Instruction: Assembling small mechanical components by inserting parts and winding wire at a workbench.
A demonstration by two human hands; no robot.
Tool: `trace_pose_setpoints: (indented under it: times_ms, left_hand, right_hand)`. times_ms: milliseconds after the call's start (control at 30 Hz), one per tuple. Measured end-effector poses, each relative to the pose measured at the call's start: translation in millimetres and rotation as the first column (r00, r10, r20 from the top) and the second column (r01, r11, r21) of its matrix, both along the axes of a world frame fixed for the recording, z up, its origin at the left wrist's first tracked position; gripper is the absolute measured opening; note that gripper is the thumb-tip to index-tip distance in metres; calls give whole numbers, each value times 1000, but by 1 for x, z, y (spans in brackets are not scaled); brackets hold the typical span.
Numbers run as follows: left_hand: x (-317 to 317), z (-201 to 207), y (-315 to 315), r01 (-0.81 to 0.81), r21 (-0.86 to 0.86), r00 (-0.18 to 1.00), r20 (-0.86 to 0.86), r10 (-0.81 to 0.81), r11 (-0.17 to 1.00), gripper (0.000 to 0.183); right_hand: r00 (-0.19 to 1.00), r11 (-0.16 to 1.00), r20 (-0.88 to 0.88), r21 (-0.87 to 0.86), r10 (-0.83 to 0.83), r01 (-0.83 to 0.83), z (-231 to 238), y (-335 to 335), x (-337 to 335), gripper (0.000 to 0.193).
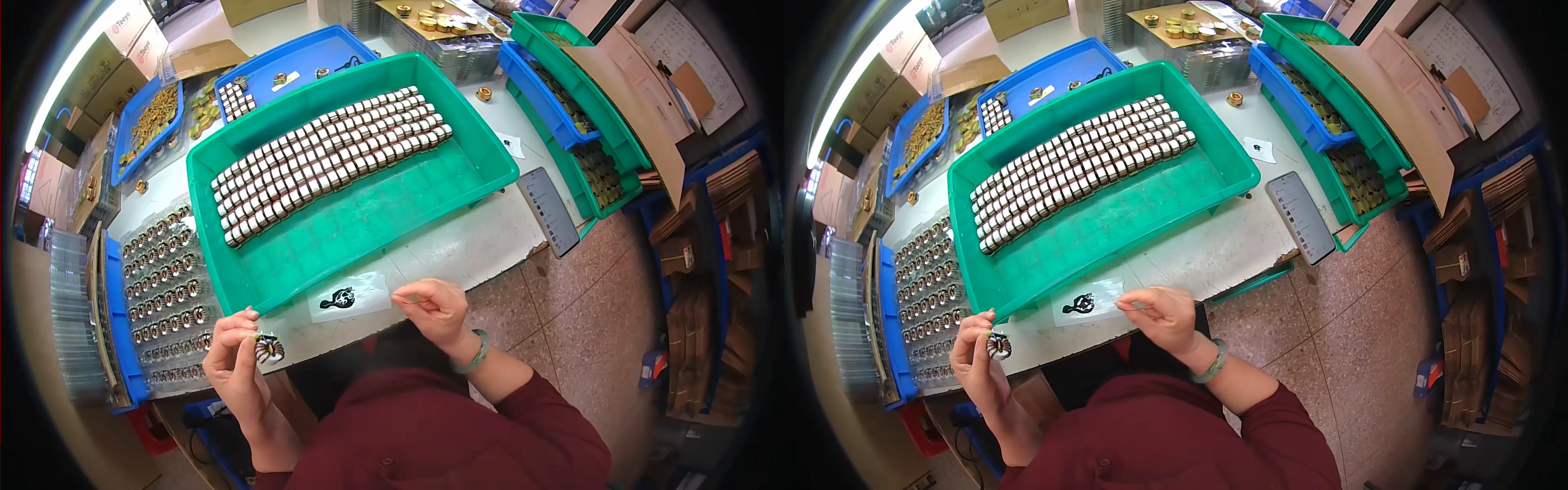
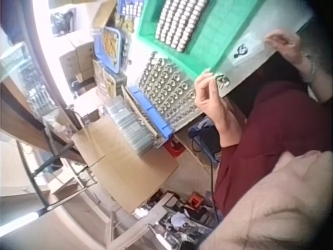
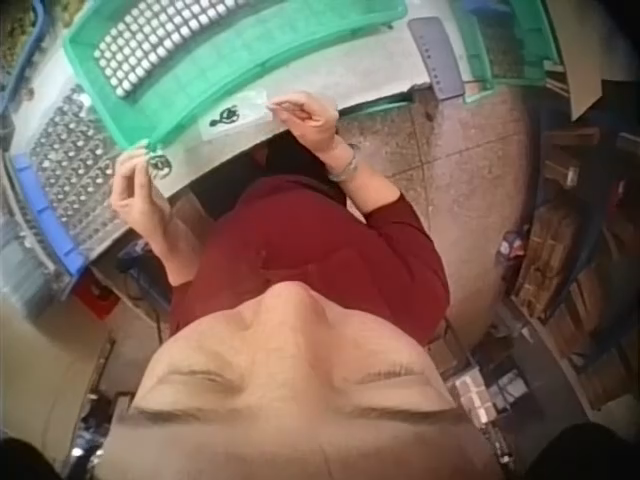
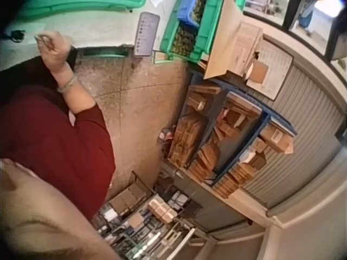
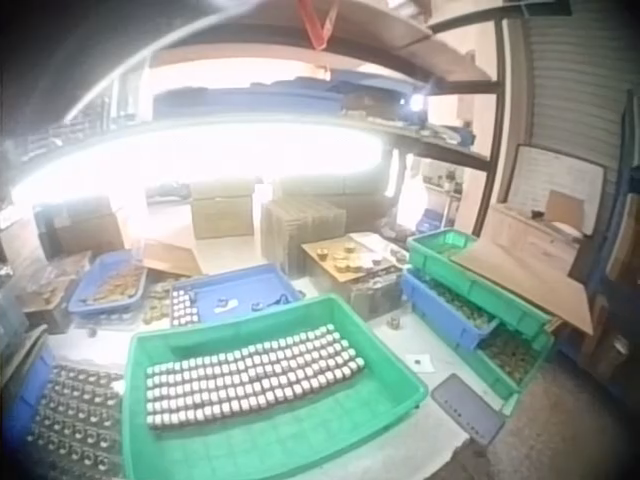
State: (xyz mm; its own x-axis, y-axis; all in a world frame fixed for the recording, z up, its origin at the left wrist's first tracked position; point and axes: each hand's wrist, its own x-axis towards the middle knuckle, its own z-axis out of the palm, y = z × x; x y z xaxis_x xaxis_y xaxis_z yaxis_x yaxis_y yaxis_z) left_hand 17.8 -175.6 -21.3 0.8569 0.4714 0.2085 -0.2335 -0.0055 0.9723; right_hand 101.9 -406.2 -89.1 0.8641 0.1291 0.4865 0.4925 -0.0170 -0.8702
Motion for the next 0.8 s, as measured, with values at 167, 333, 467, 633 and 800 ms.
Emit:
trace_pose_setpoints:
  times_ms: [167,333,467,633,800]
  left_hand:
    - [5,-7,-2,129,-163,992,12,-129,978,4]
    - [11,-15,-13,241,-411,970,75,-231,879,5]
    - [15,-19,-19,303,-547,951,121,-285,780,6]
    - [21,-21,-24,314,-534,947,115,-301,785,6]
    - [25,-24,-36,313,-518,946,91,-312,796,5]
  right_hand:
    - [994,989,110,-144,10,7,-17,-16,12,13]
    - [994,989,105,-146,30,-15,-19,-17,13,12]
    - [997,991,80,-135,-4,15,-19,-16,13,11]
    - [992,993,118,-105,-36,49,-22,-14,13,14]
    - [989,993,136,-95,-60,74,-24,-14,13,13]
